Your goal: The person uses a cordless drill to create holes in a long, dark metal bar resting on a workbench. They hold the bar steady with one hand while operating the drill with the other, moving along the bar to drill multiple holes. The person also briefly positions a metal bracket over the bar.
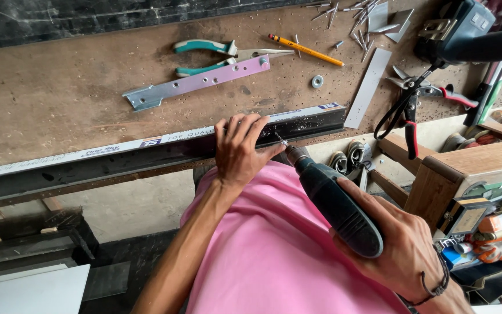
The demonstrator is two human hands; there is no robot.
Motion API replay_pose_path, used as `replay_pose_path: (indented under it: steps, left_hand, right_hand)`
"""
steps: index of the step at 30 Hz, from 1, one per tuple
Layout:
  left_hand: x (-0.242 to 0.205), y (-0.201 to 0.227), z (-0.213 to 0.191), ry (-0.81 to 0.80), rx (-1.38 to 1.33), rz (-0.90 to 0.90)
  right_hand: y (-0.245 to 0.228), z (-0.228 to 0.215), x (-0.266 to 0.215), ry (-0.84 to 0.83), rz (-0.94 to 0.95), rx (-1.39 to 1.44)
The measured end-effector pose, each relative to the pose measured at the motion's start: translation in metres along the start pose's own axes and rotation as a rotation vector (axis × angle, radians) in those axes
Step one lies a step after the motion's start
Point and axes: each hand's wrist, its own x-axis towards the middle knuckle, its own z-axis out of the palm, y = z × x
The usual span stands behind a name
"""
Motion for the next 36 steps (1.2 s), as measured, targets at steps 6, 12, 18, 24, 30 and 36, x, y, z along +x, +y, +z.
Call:
replay_pose_path:
  steps: [6, 12, 18, 24, 30, 36]
  left_hand:
    - [-0.013, -0.048, -0.039, -0.084, 0.117, 0.080]
    - [-0.011, -0.064, -0.047, -0.054, 0.099, 0.186]
    - [-0.007, -0.065, -0.052, -0.064, 0.104, 0.212]
    - [-0.007, -0.065, -0.052, -0.040, 0.109, 0.215]
    - [-0.009, -0.068, -0.050, -0.046, 0.122, 0.205]
    - [-0.011, -0.070, -0.047, -0.058, 0.154, 0.218]
  right_hand:
    - [-0.008, -0.007, 0.007, -0.042, 0.065, 0.041]
    - [-0.022, -0.015, 0.016, -0.052, 0.063, -0.041]
    - [-0.036, -0.016, 0.022, -0.040, 0.078, -0.136]
    - [-0.047, -0.018, 0.026, -0.059, 0.077, -0.245]
    - [-0.053, -0.020, 0.030, -0.118, 0.122, -0.369]
    - [-0.054, -0.021, 0.034, -0.138, 0.115, -0.431]
